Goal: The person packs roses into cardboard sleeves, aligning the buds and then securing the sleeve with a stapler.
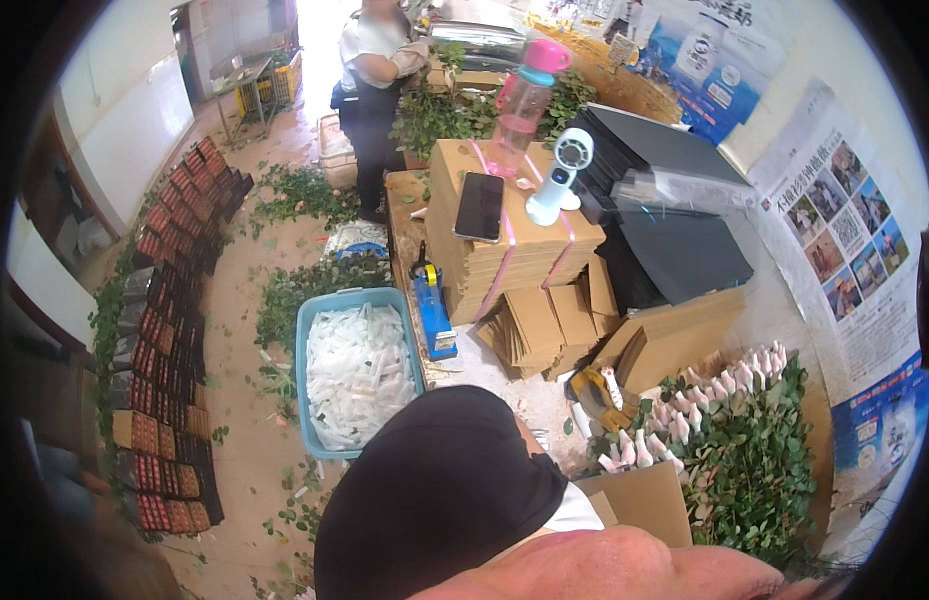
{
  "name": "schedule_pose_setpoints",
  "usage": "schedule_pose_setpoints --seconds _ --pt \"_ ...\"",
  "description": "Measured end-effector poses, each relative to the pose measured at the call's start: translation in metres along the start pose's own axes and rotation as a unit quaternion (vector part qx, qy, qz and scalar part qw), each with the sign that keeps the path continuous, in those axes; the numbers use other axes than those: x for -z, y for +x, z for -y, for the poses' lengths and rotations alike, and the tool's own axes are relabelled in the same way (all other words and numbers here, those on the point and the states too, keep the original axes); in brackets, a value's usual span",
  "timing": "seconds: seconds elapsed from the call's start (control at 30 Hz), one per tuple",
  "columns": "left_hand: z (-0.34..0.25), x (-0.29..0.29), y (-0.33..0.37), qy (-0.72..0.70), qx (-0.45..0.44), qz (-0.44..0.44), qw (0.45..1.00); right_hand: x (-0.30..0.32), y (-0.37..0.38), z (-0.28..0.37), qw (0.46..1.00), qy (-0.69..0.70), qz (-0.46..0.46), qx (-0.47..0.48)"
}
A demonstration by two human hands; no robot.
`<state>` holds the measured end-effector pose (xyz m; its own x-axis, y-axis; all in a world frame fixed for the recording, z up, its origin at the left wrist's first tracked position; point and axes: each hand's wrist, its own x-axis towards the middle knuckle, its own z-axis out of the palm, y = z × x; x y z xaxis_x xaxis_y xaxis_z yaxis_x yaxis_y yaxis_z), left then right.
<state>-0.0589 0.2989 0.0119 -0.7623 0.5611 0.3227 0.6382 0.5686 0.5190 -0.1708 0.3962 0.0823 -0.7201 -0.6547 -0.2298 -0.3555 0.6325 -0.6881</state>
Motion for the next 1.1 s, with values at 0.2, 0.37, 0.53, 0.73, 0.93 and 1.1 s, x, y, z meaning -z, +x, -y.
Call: schedule_pose_setpoints --seconds 0.2,0.37,0.53,0.73,0.93,1.1 --pt "-0.006 -0.001 -0.015 0.001 0.013 -0.017 1.0 -0.046 -0.051 -0.105 0.975 -0.169 0.077 0.124" --pt "0.022 0.027 -0.072 0.067 0.092 0.033 0.993 -0.036 -0.108 -0.08 0.705 -0.675 0.165 0.145" --pt "0.097 0.009 -0.086 0.062 0.09 0.1 0.989 0.05 -0.267 -0.169 0.927 -0.163 -0.147 -0.305" --pt "0.055 0.027 -0.041 -0.057 0.006 -0.006 0.998 0.127 -0.27 -0.022 0.904 -0.316 0.04 -0.286" --pt "0.089 0.007 -0.079 0.095 0.039 0.154 0.983 0.085 -0.135 0.024 0.995 -0.023 -0.044 0.089" --pt "0.101 0.02 -0.086 0.046 0.069 0.183 0.979 -0.069 -0.07 -0.115 0.968 -0.132 0.133 0.164"
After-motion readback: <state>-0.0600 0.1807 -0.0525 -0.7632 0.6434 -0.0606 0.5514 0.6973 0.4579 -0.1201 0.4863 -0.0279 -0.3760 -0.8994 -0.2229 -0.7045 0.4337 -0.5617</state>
